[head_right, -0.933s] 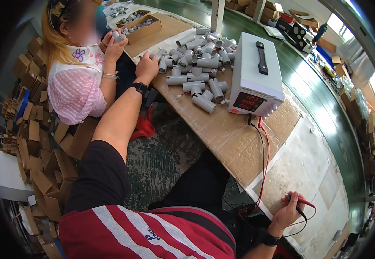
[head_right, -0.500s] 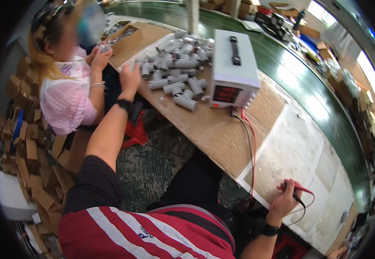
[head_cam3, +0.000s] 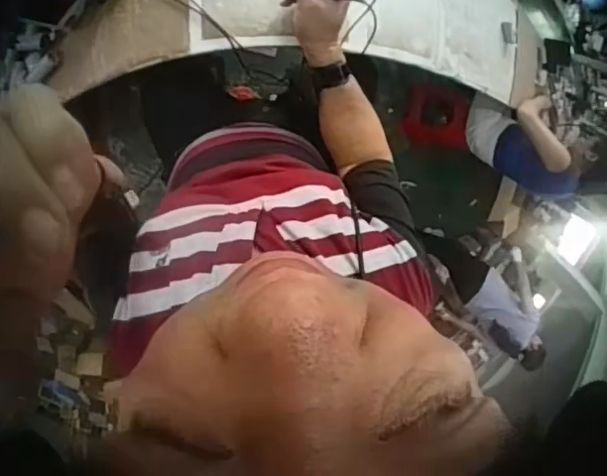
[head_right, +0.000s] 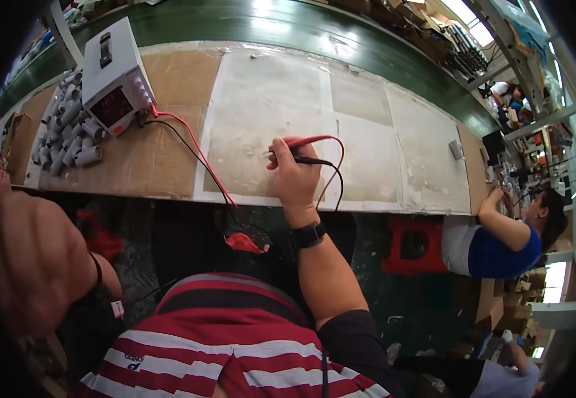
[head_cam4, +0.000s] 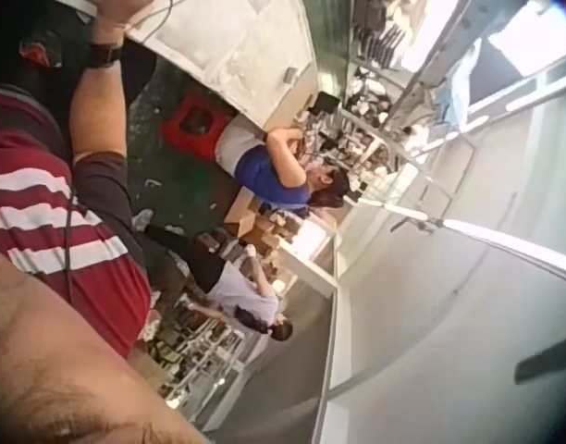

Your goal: Testing electrical components using a multimeter and test probes at an assembly line workstation.

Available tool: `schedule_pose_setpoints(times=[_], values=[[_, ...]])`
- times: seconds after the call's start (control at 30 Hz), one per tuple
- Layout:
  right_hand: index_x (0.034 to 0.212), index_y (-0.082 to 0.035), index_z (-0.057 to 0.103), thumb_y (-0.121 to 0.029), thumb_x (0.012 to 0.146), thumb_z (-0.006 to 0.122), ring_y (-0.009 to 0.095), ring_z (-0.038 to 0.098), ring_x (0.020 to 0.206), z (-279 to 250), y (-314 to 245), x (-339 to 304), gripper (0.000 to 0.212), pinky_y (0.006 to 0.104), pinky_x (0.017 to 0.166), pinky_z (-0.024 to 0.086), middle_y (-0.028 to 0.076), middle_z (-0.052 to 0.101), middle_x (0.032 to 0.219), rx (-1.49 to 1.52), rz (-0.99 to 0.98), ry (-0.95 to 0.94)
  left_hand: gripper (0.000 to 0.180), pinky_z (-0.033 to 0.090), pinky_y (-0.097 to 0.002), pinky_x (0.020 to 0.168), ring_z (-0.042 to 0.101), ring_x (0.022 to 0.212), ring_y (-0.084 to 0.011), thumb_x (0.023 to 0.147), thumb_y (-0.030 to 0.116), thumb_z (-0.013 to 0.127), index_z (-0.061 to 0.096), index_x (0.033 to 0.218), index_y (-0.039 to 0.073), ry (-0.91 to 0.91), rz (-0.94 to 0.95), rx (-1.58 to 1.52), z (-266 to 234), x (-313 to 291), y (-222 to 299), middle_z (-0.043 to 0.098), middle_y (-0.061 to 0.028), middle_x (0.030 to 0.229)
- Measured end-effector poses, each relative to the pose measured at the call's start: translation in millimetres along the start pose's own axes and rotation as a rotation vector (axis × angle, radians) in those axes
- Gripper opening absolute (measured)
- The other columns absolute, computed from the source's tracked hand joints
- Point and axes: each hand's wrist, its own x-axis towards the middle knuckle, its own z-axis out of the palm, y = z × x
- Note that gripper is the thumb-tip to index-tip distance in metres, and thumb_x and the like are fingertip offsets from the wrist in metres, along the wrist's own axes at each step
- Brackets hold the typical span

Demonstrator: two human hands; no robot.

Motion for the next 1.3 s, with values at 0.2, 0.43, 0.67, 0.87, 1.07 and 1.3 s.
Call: schedule_pose_setpoints(times=[0.2,0.43,0.67,0.87,1.07,1.3], values=[[0.098,0.001,0.066,-0.011,0.097,0.069,0.014,0.064,0.064,-22,12,2,0.012,0.0267,0.056,0.053,0.009,0.070,0.082,0.011,-0.008,0.034,0.032,0.056,-0.0399,0.085,0.069,0.084,-0.0326,0.099,0.024,0.060,0.062,0.112,-0.005,0.377,-0.235,0.691,151,-1,-192,0.066,-0.0173,0.090],[0.099,0.000,0.066,-0.011,0.096,0.071,0.012,0.064,0.064,-13,7,-1,0.013,0.0260,0.055,0.053,0.008,0.070,0.081,0.039,0.007,-0.045,0.040,0.058,-0.0437,0.089,0.073,0.087,-0.0377,0.101,0.031,0.052,0.065,0.108,-0.006,0.580,-0.460,0.993,281,-77,-208,0.070,-0.0189,0.082],[0.099,0.000,0.066,-0.012,0.096,0.071,0.012,0.063,0.065,-13,9,2,0.013,0.0253,0.055,0.052,0.007,0.070,0.082,0.017,0.013,-0.059,0.026,0.055,-0.0427,0.078,0.068,0.078,-0.0351,0.100,0.027,0.054,0.059,0.104,0.002,0.612,-0.436,0.865,278,-57,-178,0.066,-0.0146,0.081],[0.099,-0.001,0.067,-0.013,0.097,0.071,0.011,0.063,0.065,-12,8,0,0.013,0.0246,0.055,0.052,0.006,0.070,0.082,-0.005,0.006,-0.065,0.025,0.053,-0.0395,0.070,0.064,0.075,-0.0300,0.096,0.024,0.065,0.055,0.109,0.005,0.285,-0.374,0.369,183,-32,-88,0.060,-0.0109,0.091],[0.099,-0.001,0.066,-0.014,0.096,0.072,0.011,0.063,0.065,-7,0,3,0.015,0.0246,0.055,0.052,0.006,0.069,0.081,-0.016,-0.001,-0.066,0.044,0.052,-0.0363,0.067,0.062,0.080,-0.0244,0.093,0.024,0.074,0.052,0.124,0.003,-0.279,-0.328,-0.308,31,-37,34,0.055,-0.0092,0.113],[0.099,-0.001,0.066,-0.015,0.097,0.072,0.010,0.062,0.064,-16,7,0,0.015,0.0247,0.055,0.051,0.005,0.069,0.081,-0.020,-0.018,-0.028,0.031,0.048,-0.0288,0.080,0.059,0.088,-0.0147,0.096,0.015,0.067,0.057,0.124,0.003,-0.158,-0.488,-0.335,119,3,-33,0.059,-0.0130,0.127]])
